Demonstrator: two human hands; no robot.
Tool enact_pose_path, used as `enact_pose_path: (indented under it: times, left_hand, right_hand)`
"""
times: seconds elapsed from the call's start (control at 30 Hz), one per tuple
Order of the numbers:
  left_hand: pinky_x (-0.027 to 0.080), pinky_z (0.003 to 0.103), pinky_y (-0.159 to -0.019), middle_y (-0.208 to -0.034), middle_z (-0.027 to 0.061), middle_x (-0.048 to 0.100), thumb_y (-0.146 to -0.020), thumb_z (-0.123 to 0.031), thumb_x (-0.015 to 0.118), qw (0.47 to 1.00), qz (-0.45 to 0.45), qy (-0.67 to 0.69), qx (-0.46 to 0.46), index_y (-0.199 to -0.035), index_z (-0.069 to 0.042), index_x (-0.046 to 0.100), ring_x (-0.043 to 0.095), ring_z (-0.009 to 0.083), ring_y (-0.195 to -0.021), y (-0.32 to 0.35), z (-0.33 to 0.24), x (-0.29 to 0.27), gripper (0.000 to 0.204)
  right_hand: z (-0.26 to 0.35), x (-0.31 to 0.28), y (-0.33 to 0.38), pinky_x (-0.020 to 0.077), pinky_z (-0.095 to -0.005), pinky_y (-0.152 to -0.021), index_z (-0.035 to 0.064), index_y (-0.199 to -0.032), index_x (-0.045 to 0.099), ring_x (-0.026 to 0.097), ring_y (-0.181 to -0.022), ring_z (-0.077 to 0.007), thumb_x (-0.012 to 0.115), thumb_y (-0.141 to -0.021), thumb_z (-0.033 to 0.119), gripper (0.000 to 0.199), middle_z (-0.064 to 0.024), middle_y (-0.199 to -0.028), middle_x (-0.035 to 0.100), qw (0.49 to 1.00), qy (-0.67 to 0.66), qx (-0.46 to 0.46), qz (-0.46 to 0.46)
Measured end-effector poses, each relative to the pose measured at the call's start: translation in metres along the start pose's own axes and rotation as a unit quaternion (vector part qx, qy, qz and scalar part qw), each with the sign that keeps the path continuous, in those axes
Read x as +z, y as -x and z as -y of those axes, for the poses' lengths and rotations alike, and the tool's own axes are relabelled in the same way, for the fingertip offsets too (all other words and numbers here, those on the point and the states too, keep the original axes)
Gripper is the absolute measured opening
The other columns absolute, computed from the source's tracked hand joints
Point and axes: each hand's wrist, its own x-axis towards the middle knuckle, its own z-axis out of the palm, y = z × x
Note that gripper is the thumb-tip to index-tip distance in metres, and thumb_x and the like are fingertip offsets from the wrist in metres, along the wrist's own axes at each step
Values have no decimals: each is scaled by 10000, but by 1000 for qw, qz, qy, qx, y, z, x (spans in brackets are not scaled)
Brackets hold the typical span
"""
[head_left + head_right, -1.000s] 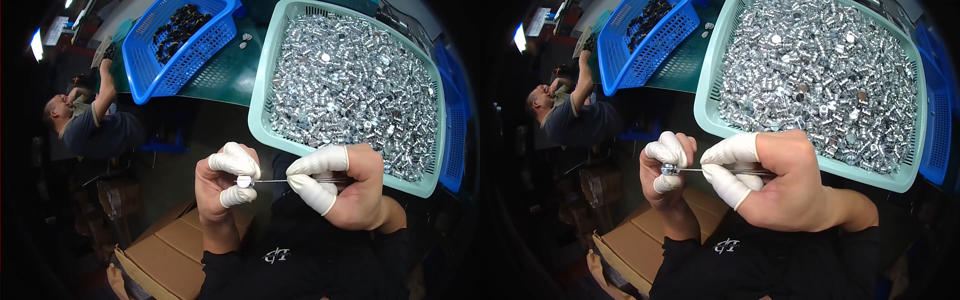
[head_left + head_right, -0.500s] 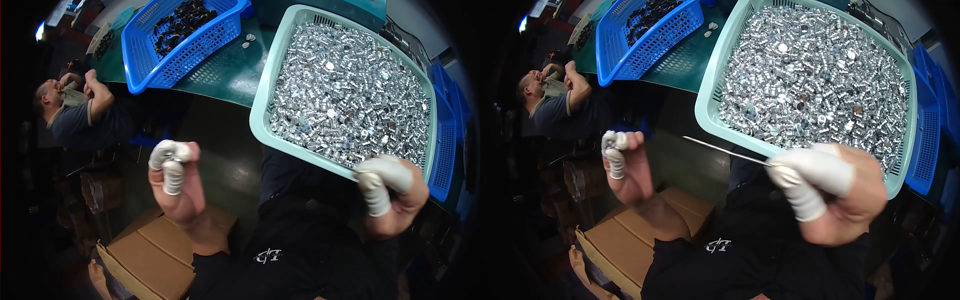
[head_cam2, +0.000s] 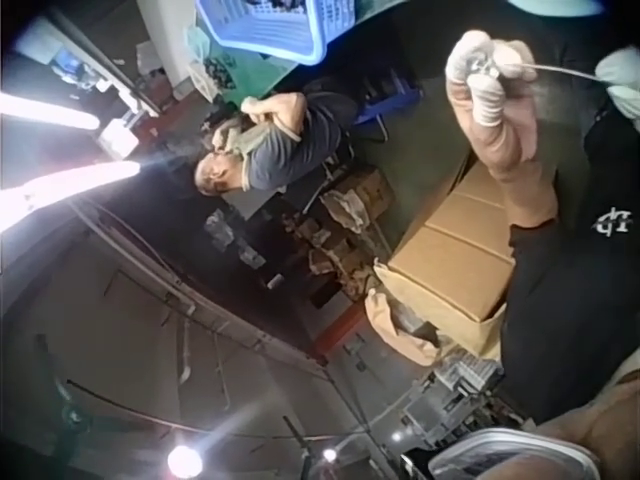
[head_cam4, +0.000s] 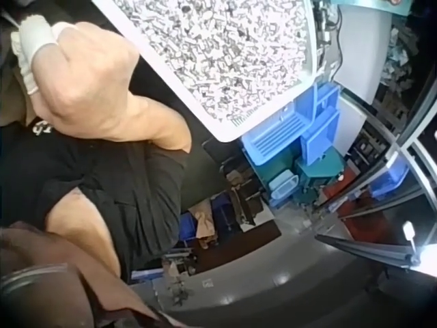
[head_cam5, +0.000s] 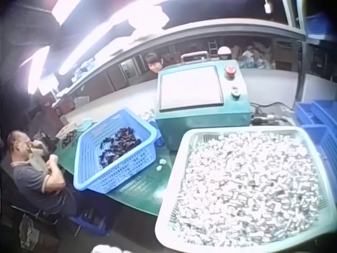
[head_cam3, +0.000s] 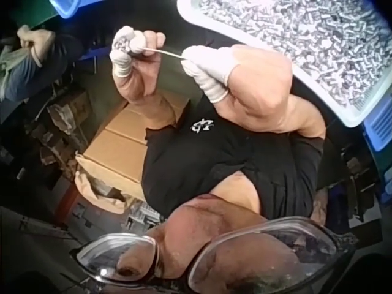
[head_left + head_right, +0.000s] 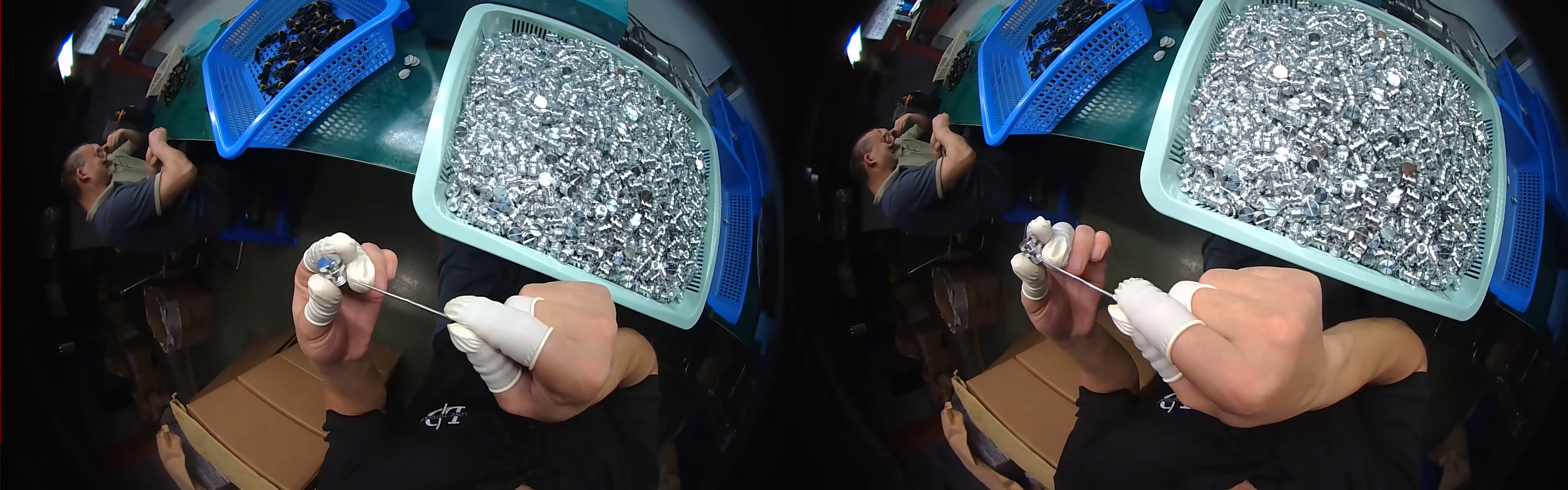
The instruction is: Inspecting and sorting small metal components using a thin probe at a factory workstation.
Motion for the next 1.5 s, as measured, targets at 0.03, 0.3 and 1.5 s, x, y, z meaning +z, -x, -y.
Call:
enact_pose_path:
  times: [0.03, 0.3, 1.5]
  left_hand:
    - [282, 314, -646, -826, 34, 608, -823, -301, 681, 1000, 0, 5, 3, -1092, -46, 621, 473, 172, -694, 0, 0, 1, 376]
    - [278, 315, -654, -790, 22, 584, -816, -307, 688, 1000, 17, -16, -4, -1102, -46, 619, 465, 163, -686, -3, 1, 4, 394]
    - [297, 333, -717, -901, 37, 602, -902, -281, 573, 1000, 8, 6, 8, -1191, -14, 543, 444, 171, -755, -1, -2, 2, 394]
  right_hand:
    - [0, 1, 0, 303, -261, -342, -35, -902, 663, 436, -355, -129, 707, -748, 24, 171, -20, -469, 459, 1000, 0, 1, -1]
    - [-3, 6, 0, 316, -259, -341, -40, -892, 659, 459, -354, -138, 711, -740, 17, 171, -28, -468, 470, 999, -19, -1, -39]
    - [-5, 1, 7, 428, -261, -384, -53, -827, 650, 581, -425, -197, 691, -733, -24, 106, -105, -541, 578, 994, -86, 62, -38]
